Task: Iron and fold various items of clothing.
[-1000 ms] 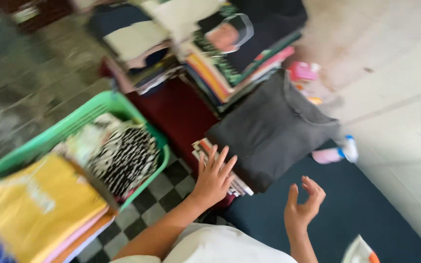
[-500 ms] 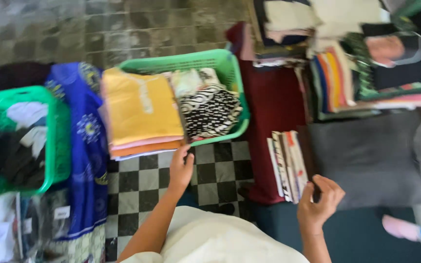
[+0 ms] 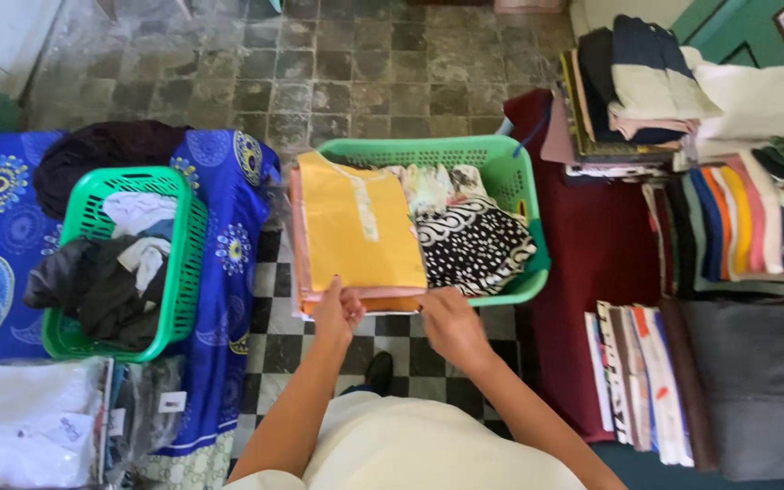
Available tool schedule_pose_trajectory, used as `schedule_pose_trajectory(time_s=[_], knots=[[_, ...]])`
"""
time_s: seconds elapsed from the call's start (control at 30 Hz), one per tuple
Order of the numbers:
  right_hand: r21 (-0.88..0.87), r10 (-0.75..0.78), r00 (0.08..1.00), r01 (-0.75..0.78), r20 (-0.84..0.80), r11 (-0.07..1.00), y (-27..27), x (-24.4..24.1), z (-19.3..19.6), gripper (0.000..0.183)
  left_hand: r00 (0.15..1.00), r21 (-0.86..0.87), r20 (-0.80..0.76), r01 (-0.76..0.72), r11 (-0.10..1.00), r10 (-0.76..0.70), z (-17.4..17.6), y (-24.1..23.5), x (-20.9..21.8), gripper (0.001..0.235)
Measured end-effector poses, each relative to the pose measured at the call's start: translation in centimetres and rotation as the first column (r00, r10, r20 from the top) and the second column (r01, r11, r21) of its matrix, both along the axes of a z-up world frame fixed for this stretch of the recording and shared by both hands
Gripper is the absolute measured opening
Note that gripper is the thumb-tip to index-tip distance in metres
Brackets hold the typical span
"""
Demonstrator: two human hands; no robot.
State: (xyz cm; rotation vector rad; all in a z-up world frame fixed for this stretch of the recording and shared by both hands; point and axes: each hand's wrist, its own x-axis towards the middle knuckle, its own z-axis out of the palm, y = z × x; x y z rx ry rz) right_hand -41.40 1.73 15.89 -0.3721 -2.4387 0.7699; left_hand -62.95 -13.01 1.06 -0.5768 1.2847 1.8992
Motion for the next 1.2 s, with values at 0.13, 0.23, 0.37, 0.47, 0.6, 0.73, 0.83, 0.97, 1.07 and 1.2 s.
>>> schedule_pose_trajectory(time_s=[0.13,0.23,0.37,0.47,0.6,0.73,0.83,0.97,1.07,1.2], knots=[[0.019,0.074,0.994,-0.076,0.081,0.997,-0.7,-8.1,-4.4,0.043,0.999,-0.023,-0.034,0.026,0.999,-0.027,-2.7,0.6,-1.0,0.023],[0.162,0.059,0.994,-0.073,0.087,0.984,-0.3,-12.1,-7.2,0.052,0.988,-0.059,-0.138,0.061,0.996,-0.069,-1.1,1.5,-0.9,0.026],[0.055,0.076,0.99,-0.083,0.122,0.995,2.2,-14.8,-8.8,0.047,0.963,-0.022,-0.198,0.18,0.983,-0.181,2.0,2.5,-0.5,0.016],[0.028,0.07,0.977,-0.077,0.201,0.997,6.7,-17.0,-9.6,0.042,0.948,0.067,-0.129,0.302,0.951,-0.292,1.6,3.6,-0.9,0.022],[0.064,0.063,0.98,-0.076,0.19,0.995,11.3,-18.5,-2.5,0.037,0.91,0.341,0.108,0.344,0.875,-0.4,-1.2,7.2,-2.3,0.042],[0.113,-0.025,0.948,-0.011,0.316,0.994,10.0,-14.3,9.6,0.036,0.859,0.521,0.253,0.266,0.811,-0.444,2.2,13.3,-2.6,0.056],[0.168,0.039,0.989,-0.063,0.146,0.984,8.0,-7.5,13.2,0.042,0.774,0.573,0.264,0.354,0.739,-0.575,6.8,17.6,0.3,0.059],[0.167,0.032,0.978,-0.067,0.205,0.984,3.8,3.1,15.4,0.05,0.588,0.648,0.275,0.471,0.599,-0.76,15.3,21.0,7.7,0.064],[0.109,-0.07,0.959,0.042,0.275,0.993,0.5,10.5,16.7,0.054,0.411,0.705,0.268,0.532,0.468,-0.871,22.3,21.1,14.7,0.068],[-0.016,-0.263,0.928,0.277,0.266,0.961,-4.3,20.1,17.7,0.06,0.179,0.763,0.246,0.569,0.305,-0.952,31.1,17.6,22.3,0.074]])
